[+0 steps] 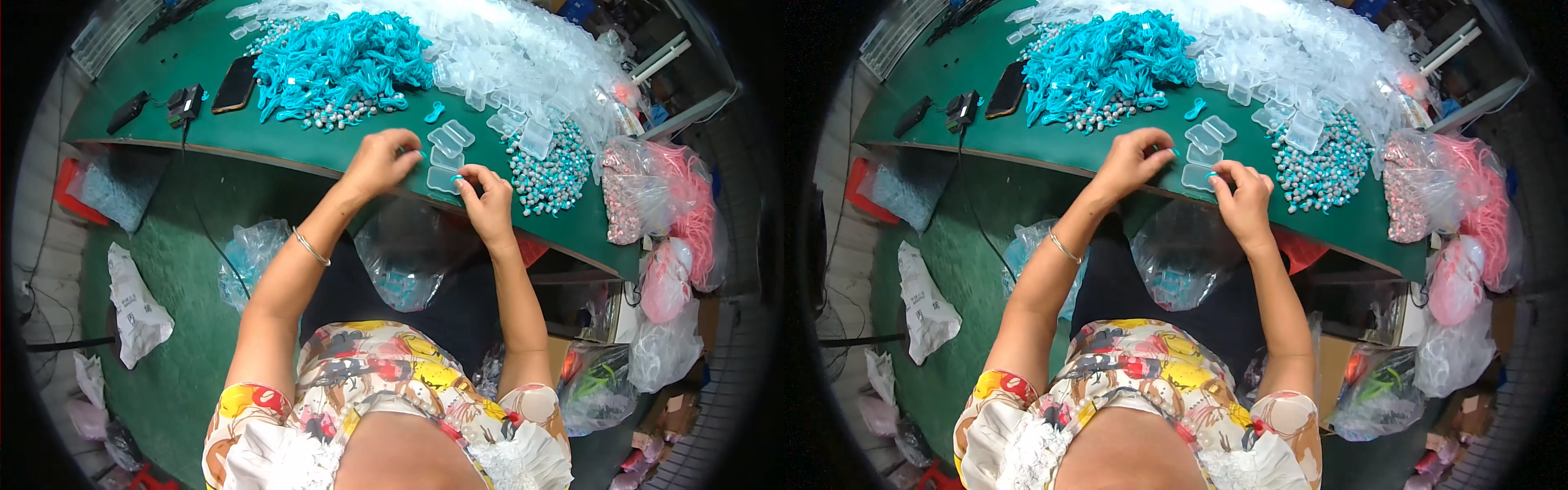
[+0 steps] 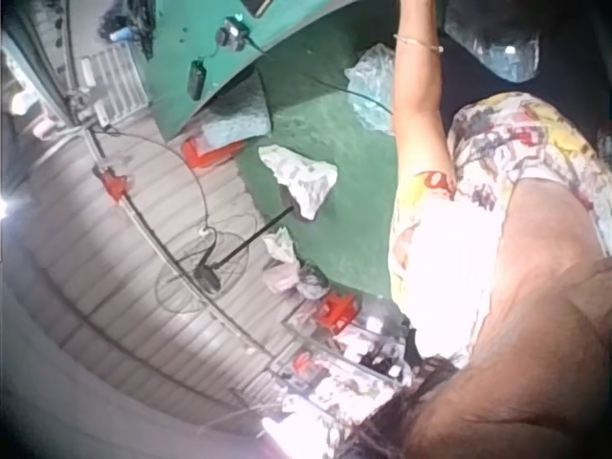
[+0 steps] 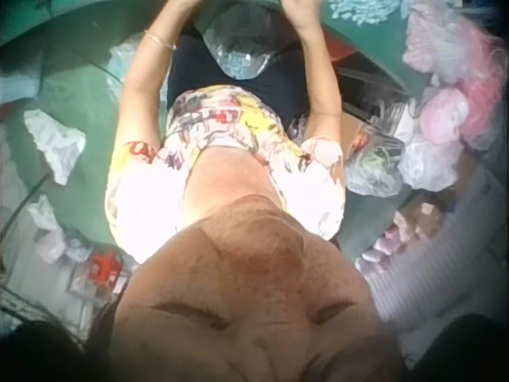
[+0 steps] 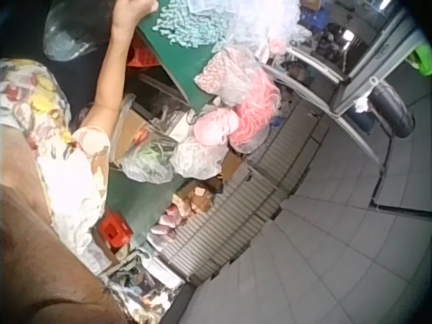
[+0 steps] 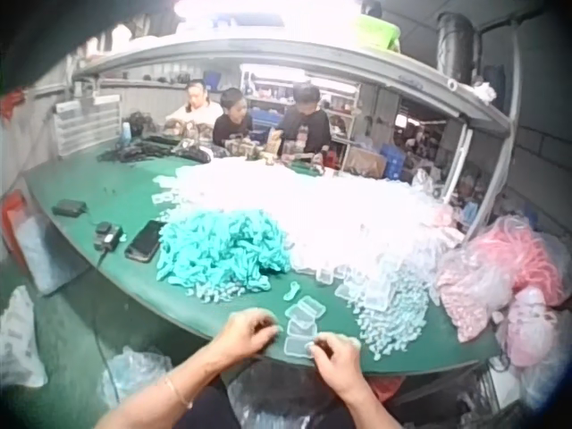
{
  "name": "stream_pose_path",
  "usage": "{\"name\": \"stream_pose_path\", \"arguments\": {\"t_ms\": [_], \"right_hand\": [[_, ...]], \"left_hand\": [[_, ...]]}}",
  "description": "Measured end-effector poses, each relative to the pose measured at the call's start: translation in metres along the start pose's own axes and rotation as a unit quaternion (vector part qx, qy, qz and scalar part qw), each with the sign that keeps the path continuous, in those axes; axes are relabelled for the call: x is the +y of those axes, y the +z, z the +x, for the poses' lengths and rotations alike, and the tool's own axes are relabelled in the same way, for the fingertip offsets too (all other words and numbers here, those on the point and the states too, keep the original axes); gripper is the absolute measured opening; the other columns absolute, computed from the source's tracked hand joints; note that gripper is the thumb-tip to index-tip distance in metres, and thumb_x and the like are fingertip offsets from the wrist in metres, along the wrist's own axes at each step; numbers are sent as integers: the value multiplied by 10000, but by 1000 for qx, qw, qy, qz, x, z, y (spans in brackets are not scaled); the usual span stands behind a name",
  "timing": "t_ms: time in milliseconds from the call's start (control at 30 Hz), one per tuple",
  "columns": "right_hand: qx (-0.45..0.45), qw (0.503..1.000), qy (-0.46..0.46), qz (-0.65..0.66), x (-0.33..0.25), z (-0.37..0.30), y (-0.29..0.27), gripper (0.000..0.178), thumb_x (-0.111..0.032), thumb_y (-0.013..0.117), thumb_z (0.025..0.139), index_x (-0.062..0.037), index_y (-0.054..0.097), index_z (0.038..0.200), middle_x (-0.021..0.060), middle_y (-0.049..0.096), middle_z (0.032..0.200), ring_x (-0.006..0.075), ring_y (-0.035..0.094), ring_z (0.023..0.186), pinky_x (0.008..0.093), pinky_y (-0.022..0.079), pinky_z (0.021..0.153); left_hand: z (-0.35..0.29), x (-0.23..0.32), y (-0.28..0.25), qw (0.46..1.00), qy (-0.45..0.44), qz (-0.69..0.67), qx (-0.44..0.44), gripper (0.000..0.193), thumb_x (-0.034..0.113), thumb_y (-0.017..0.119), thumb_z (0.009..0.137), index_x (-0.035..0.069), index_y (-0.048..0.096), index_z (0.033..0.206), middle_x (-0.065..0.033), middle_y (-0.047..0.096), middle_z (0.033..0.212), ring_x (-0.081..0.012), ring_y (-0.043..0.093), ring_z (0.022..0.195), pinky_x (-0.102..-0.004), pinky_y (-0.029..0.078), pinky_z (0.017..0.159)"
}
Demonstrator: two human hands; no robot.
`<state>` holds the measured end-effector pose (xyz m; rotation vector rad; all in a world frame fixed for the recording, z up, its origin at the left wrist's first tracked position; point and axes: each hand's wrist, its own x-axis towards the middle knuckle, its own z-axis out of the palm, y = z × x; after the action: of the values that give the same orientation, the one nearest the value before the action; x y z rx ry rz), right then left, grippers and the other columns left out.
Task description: The person repeatedly picks up small teal plastic items and places them into clear plastic containers on a green table. They then close the containers and move them to a stack. The workspace is cluttered with piles of loose teal items, clear containers, and bags of other materials.
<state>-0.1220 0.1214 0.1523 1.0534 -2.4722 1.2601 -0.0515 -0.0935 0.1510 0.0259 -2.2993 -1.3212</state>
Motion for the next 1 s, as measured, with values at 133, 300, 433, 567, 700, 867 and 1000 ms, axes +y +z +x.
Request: {"name": "stream_pose_path", "arguments": {"t_ms": [133, 300, 433, 567, 700, 867, 1000], "right_hand": [[27, 995, -45, -81, 0, -1, 14, 149, -182, 746, 784, -130, 697, 914, 12, 652, 904, 210, 594, 901, 399, 338, 857], [26, 978, -101, -181, -10, 1, 11, 109, -182, 714, 812, -136, 699, 909, 19, 635, 934, 235, 580, 945, 412, 344, 858], [46, 983, -118, -135, 0, 33, 3, 97, -171, 674, 842, -128, 705, 923, 29, 655, 926, 253, 601, 921, 421, 374, 825], [-7, 968, -162, -193, 10, 94, 21, 170, -107, 644, 839, -175, 722, 974, 10, 659, 961, 253, 598, 961, 431, 390, 854], [-117, 941, -194, -251, 30, 140, 46, 271, -58, 630, 823, -209, 731, 1023, 6, 661, 991, 261, 594, 1007, 461, 408, 904], [-170, 922, -201, -283, 29, 163, 41, 173, -150, 750, 751, -141, 721, 922, 44, 694, 957, 289, 631, 945, 434, 483, 803], [-127, 979, -151, -56, 19, 124, 4, 168, -93, 720, 794, -57, 699, 957, 83, 701, 923, 247, 666, 863, 377, 506, 770]], "left_hand": [[-12, 12, 26, 998, 38, 33, -34, 110, 91, 723, 801, 29, 677, 880, -107, 630, 829, -261, 654, 745, -363, 522, 661], [-14, 14, 32, 990, 49, 131, -17, 168, 168, 724, 790, 59, 679, 911, -103, 602, 864, -322, 624, 830, -439, 508, 709], [-17, 24, 26, 991, 42, 122, -26, 313, 202, 749, 775, 68, 655, 1042, -108, 598, 890, -322, 618, 849, -440, 501, 721], [-17, 24, 25, 982, 60, 172, -56, 427, 257, 782, 754, 69, 637, 1109, -113, 595, 917, -324, 613, 871, -437, 496, 749], [-16, 17, 26, 985, 65, 147, -58, 461, 263, 806, 730, 61, 639, 1109, -111, 596, 917, -324, 613, 870, -433, 495, 757], [-20, 15, 22, 988, 67, 131, -45, 478, 237, 824, 706, 56, 643, 1109, -109, 598, 916, -322, 616, 876, -429, 495, 766], [-21, 10, 26, 990, 73, 117, -35, 488, 234, 833, 691, 54, 644, 1104, -110, 600, 914, -321, 618, 866, -428, 496, 759]]}}
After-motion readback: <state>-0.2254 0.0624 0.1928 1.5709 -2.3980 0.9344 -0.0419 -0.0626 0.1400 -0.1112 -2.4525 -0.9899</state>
